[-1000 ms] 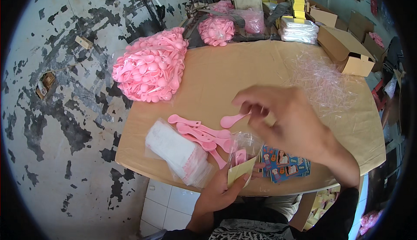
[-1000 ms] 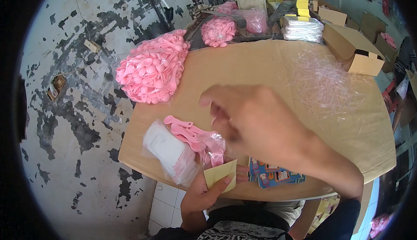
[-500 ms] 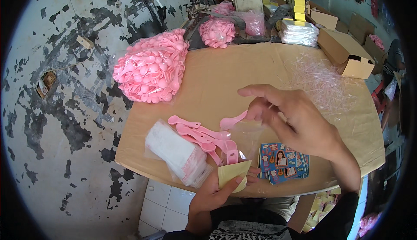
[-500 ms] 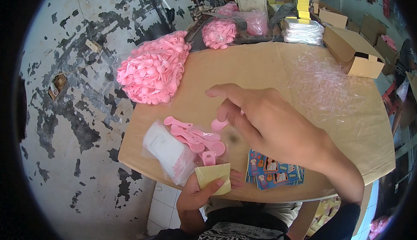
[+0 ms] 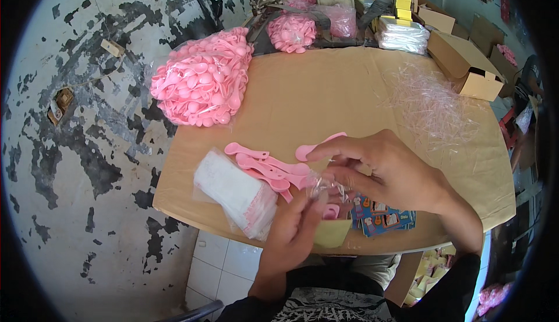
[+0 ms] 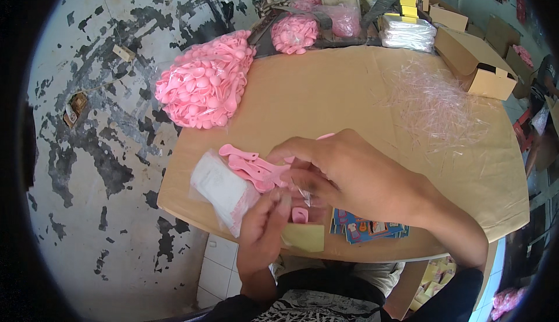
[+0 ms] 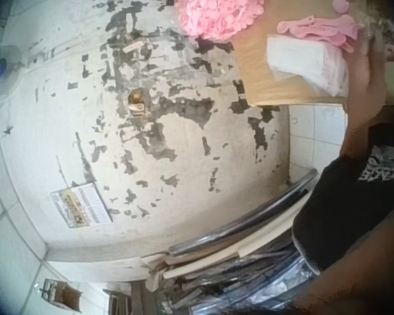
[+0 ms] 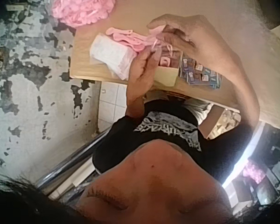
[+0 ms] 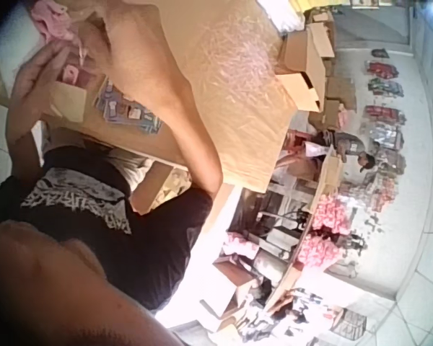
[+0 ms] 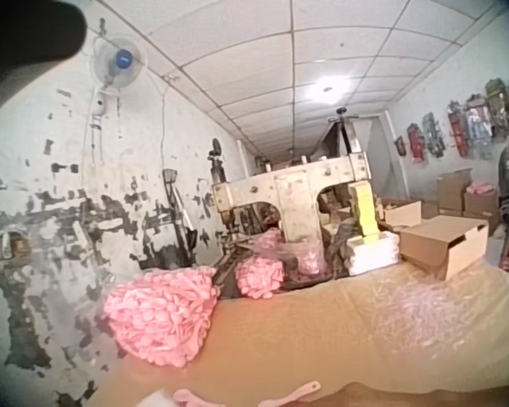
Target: The person repeatedly picks up pink plastic spoons and small printed cards, places them into clear plastic bags, and sets the filled bags aside on the table. The process is continuous and repetitive throughout the clip.
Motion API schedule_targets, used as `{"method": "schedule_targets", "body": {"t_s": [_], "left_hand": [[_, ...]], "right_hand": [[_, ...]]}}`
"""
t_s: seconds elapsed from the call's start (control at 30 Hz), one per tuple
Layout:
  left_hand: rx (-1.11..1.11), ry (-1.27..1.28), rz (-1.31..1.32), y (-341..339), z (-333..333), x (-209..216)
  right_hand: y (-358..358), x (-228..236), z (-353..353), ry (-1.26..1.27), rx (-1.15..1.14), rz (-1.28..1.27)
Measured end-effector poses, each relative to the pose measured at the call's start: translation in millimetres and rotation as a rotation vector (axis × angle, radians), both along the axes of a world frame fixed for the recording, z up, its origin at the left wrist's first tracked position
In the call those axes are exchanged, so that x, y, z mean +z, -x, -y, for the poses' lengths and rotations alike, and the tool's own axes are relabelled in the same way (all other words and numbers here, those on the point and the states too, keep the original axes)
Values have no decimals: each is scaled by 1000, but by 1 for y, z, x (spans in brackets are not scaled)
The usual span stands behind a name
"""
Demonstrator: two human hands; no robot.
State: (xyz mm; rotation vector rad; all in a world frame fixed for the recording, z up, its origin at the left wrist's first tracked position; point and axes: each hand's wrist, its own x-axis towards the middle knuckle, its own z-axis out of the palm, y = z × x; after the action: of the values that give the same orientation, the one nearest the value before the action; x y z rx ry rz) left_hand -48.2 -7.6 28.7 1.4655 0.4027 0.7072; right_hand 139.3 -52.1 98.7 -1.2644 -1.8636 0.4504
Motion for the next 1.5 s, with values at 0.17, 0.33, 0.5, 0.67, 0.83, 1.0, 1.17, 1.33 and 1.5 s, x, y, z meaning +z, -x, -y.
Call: {"method": "schedule_targets", "body": {"t_s": [0.17,0.33,0.5,0.67,0.83,1.0,1.17,1.33,1.5], "left_hand": [[92,11,136,-15,-6,-4],[108,-123,122,-13,-2,2],[164,-27,133,-8,1,6],[159,-343,-173,-1,-9,6],[77,-625,-369,3,-18,7],[17,-684,-395,-1,-23,3],[11,-12,-65,2,-26,-7],[19,229,161,-13,-32,-13],[81,179,176,-15,-41,-25]], "right_hand": [[0,4,2,-429,-192,414],[9,-4,1,-522,-270,630],[8,-7,1,-525,-270,648],[7,-12,-1,-540,-271,662],[3,-20,-3,-404,-174,764],[-5,-27,-7,-256,-211,621],[-28,12,3,-199,-164,25],[-103,35,73,137,177,-298],[-194,-51,80,137,-803,189]]}}
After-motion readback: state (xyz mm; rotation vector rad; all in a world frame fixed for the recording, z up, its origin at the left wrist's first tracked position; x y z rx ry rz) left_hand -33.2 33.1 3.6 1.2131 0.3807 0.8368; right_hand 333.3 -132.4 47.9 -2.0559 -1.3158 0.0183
